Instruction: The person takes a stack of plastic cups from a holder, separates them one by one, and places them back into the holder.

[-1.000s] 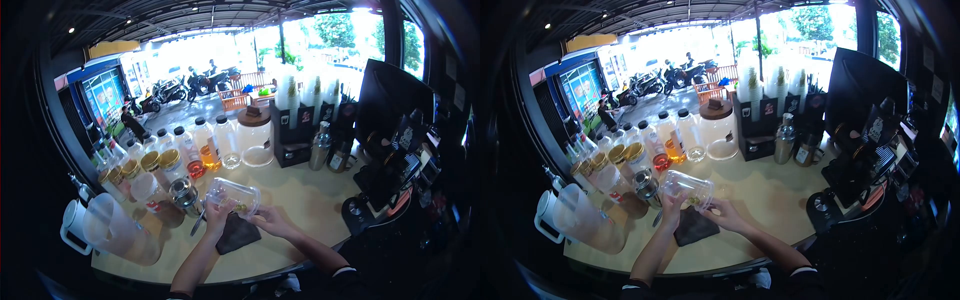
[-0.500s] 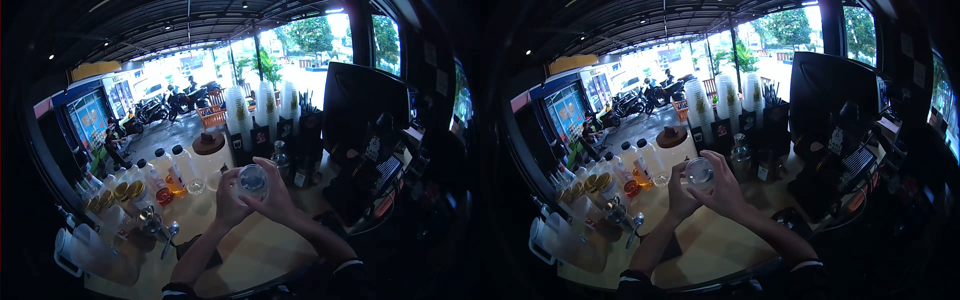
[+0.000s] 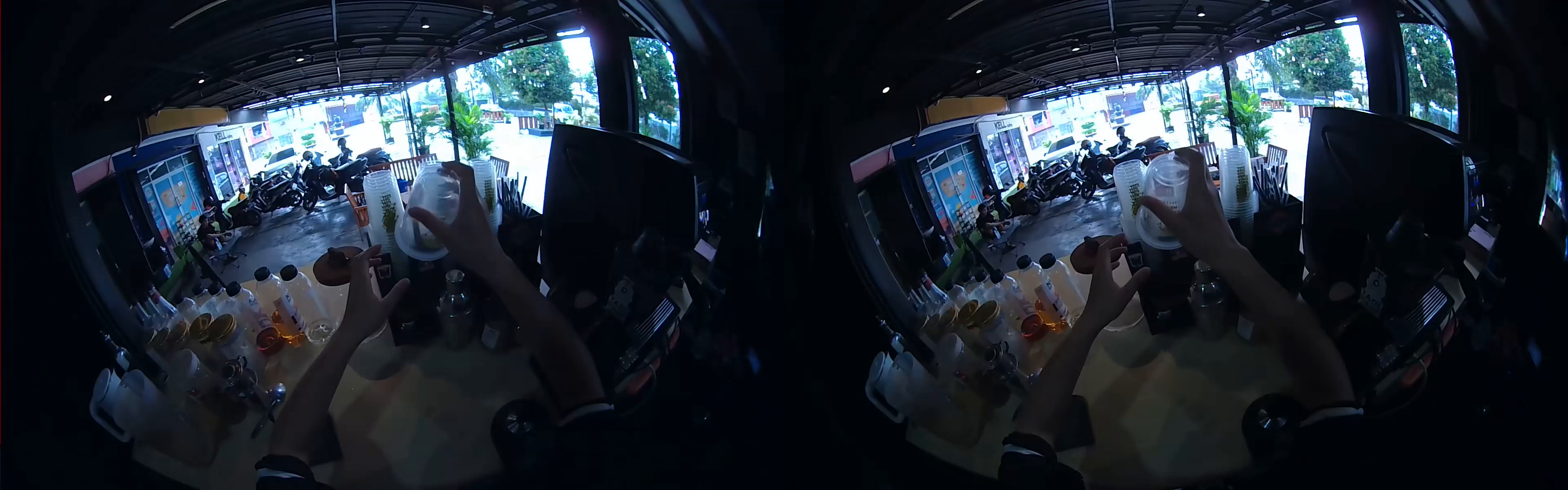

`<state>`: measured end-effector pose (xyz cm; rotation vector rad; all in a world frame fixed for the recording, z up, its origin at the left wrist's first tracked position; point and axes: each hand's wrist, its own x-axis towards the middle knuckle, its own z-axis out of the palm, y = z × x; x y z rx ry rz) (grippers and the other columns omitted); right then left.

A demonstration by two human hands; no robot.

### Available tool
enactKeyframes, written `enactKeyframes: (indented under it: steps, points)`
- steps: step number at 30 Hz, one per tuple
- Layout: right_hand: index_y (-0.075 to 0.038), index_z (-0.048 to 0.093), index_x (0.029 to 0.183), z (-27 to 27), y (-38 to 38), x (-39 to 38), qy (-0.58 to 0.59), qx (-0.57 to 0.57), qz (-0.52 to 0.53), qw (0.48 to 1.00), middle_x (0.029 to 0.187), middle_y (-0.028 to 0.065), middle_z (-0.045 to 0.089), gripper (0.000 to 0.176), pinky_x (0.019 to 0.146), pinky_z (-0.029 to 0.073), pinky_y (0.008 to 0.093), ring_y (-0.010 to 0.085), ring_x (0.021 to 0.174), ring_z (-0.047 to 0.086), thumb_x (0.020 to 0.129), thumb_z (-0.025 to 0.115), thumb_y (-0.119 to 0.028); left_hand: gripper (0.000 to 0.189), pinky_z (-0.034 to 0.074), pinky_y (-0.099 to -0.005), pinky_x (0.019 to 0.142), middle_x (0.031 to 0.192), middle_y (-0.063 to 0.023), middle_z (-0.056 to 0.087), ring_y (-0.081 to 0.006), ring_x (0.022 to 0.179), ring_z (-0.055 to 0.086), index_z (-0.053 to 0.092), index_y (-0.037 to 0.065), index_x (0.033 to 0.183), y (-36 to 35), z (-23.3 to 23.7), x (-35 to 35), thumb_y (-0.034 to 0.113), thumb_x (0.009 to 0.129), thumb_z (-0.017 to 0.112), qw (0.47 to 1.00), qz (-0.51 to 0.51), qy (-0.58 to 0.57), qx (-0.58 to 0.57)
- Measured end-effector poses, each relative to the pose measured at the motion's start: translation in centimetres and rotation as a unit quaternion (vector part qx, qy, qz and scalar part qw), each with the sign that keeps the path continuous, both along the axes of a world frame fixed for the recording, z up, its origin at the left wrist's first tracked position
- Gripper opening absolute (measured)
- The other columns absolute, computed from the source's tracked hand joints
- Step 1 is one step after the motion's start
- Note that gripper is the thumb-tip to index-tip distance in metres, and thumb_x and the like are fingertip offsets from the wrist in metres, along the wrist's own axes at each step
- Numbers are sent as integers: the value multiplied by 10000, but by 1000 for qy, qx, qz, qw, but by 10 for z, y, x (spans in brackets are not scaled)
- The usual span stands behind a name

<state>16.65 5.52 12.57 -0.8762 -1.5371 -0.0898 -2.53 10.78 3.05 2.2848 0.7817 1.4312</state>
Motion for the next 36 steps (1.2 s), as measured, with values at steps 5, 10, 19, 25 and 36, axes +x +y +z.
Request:
enactKeyframes:
  steps: [5,10,19,25,36]
  points:
    - [-52,313,1272,59,60,23,-38,114,-63,991,1242,235,467,759,935,417,467,372,1153,492,744,756,-371,761,350,-429,998,1278,-210,415,-310,1209,421,304,29,1339,37,6,7,305,762,718,998,62,-3,28]
    - [-10,356,1211,105,106,71,-74,181,-162,967,1149,239,513,749,896,442,451,395,1067,530,708,779,-371,723,355,-412,990,1233,-213,413,-310,1169,432,322,-25,1304,69,22,24,252,752,699,992,91,-46,76]
    - [-26,429,1181,86,132,163,-77,48,-145,985,1121,223,565,754,842,484,402,333,991,599,673,794,-446,718,328,-429,1014,1250,-212,367,-327,1187,397,284,-17,1322,102,16,45,195,768,689,985,104,-90,106]
    - [-8,465,1218,75,135,175,-62,-29,-102,992,1142,239,572,840,903,452,411,345,1087,557,618,819,-477,726,325,-434,1016,1257,-208,355,-328,1196,384,270,-7,1332,104,13,46,192,772,688,986,100,-90,95]
    - [-16,599,1138,48,160,179,-114,-99,-37,988,1111,176,630,723,914,461,362,274,1043,603,572,854,-387,728,339,-434,996,1253,-197,352,-311,1187,381,272,5,1339,103,11,41,194,771,688,988,96,-69,96]
